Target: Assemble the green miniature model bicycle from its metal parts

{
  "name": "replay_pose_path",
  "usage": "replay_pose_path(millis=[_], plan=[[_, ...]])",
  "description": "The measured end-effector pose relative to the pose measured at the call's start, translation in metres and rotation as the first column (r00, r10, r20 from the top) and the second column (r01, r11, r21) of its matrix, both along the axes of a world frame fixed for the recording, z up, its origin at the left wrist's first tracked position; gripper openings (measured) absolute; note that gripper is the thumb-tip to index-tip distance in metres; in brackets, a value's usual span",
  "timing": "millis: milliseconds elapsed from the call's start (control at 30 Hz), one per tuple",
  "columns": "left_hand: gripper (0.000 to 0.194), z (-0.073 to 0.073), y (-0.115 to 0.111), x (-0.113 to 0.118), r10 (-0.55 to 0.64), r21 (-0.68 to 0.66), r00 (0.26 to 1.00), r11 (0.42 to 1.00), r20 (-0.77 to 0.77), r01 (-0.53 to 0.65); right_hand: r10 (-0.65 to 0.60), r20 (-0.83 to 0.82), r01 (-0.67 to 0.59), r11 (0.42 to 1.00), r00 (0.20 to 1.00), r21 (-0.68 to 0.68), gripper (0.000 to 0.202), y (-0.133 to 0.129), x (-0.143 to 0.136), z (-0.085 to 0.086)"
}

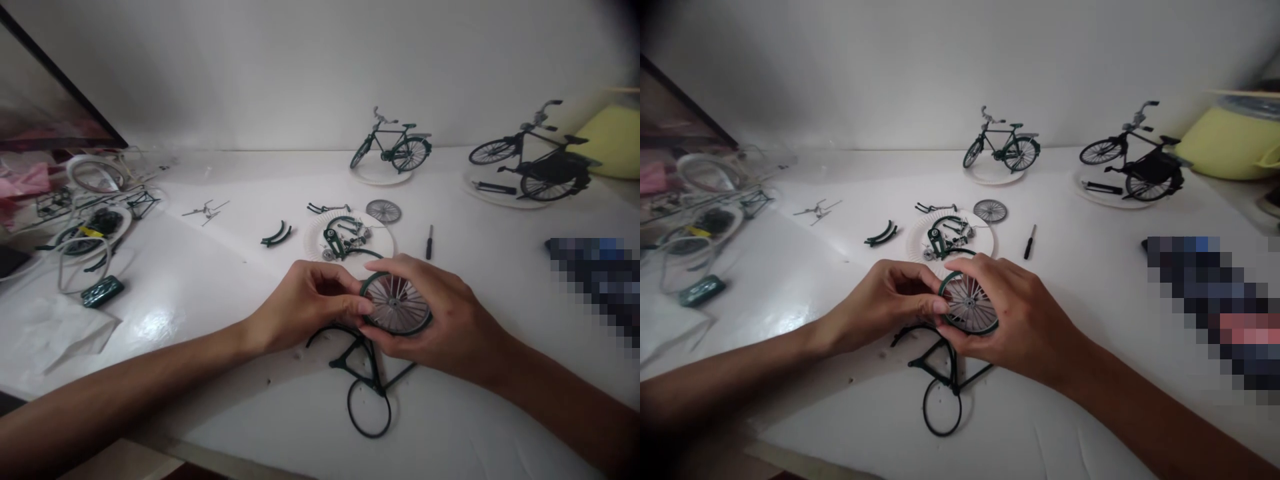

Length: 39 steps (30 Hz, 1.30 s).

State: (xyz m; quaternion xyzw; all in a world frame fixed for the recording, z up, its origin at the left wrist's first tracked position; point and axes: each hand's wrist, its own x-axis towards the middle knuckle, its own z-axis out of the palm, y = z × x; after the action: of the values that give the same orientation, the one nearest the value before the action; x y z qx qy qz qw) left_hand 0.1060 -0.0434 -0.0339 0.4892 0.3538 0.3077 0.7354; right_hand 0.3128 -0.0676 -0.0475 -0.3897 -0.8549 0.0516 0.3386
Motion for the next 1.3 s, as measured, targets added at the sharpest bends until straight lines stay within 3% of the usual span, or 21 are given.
replay_pose_path(millis=[167, 333, 433, 533, 567, 600, 667, 700, 733, 767, 867, 967, 1067, 1167, 1233, 1300], plan=[[0.021, -0.002, 0.001, 0.000, -0.007, 0.019, 1.000, 1.000, 0.013, 0.006, 0.020, 0.093, -0.029, 0.995, 0.995, 0.093, 0.057, 0.005, 0.003, 0.001], [0.022, -0.005, 0.001, 0.000, -0.020, 0.031, 1.000, 0.999, -0.001, 0.020, 0.019, 0.103, -0.029, 0.995, 0.994, 0.096, 0.052, 0.005, 0.004, 0.003], [0.022, -0.002, 0.003, -0.002, -0.053, 0.045, 0.998, 0.998, -0.036, 0.054, 0.005, 0.030, -0.005, 1.000, 1.000, -0.012, 0.055, 0.002, 0.004, 0.001], [0.018, 0.005, 0.014, -0.011, -0.006, 0.283, 0.983, 0.957, -0.186, 0.059, -0.092, -0.101, 0.068, 0.974, 0.991, -0.215, 0.059, 0.000, 0.004, 0.000], [0.018, 0.007, 0.020, -0.017, 0.060, 0.434, 0.963, 0.899, -0.261, 0.061, -0.165, -0.145, 0.121, 0.954, 0.976, -0.275, 0.059, 0.001, 0.004, 0.001], [0.017, 0.009, 0.026, -0.023, 0.168, 0.599, 0.928, 0.798, -0.334, 0.071, -0.251, -0.192, 0.177, 0.925, 0.949, -0.335, 0.059, 0.002, 0.004, 0.001], [0.016, 0.013, 0.040, -0.037, 0.378, 0.825, 0.807, 0.521, -0.453, 0.219, -0.409, -0.305, 0.235, 0.848, 0.860, -0.474, 0.058, 0.007, 0.005, 0.002], [0.018, 0.013, 0.047, -0.044, 0.476, 0.864, 0.732, 0.386, -0.487, 0.324, -0.460, -0.371, 0.212, 0.811, 0.807, -0.545, 0.056, 0.010, 0.005, 0.002], [0.020, 0.014, 0.054, -0.051, 0.563, 0.850, 0.640, 0.290, -0.523, 0.440, -0.492, -0.436, 0.161, 0.781, 0.754, -0.604, 0.052, 0.013, 0.005, 0.002], [0.022, 0.014, 0.060, -0.058, 0.633, 0.806, 0.541, 0.244, -0.553, 0.539, -0.512, -0.494, 0.099, 0.758, 0.703, -0.645, 0.048, 0.016, 0.005, 0.002], [0.028, 0.012, 0.072, -0.072, 0.690, 0.644, 0.325, 0.266, -0.647, 0.717, -0.542, -0.598, -0.030, 0.725, 0.590, -0.688, 0.040, 0.021, 0.007, 0.001], [0.028, 0.009, 0.077, -0.079, 0.644, 0.533, 0.232, 0.321, -0.729, 0.783, -0.576, -0.628, -0.097, 0.692, 0.523, -0.715, 0.034, 0.023, 0.008, -0.001], [0.025, 0.007, 0.077, -0.081, 0.595, 0.500, 0.218, 0.363, -0.774, 0.786, -0.591, -0.654, -0.135, 0.685, 0.472, -0.716, 0.029, 0.025, 0.011, -0.002], [0.029, 0.008, 0.075, -0.081, 0.569, 0.514, 0.246, 0.375, -0.785, 0.772, -0.584, -0.659, -0.157, 0.680, 0.474, -0.716, 0.027, 0.025, 0.014, -0.004], [0.028, 0.011, 0.072, -0.079, 0.551, 0.539, 0.284, 0.381, -0.785, 0.751, -0.574, -0.635, -0.126, 0.683, 0.517, -0.720, 0.028, 0.024, 0.015, -0.004], [0.029, 0.015, 0.069, -0.078, 0.530, 0.573, 0.332, 0.393, -0.780, 0.719, -0.556, -0.564, 0.017, 0.721, 0.611, -0.692, 0.035, 0.022, 0.017, -0.003]])
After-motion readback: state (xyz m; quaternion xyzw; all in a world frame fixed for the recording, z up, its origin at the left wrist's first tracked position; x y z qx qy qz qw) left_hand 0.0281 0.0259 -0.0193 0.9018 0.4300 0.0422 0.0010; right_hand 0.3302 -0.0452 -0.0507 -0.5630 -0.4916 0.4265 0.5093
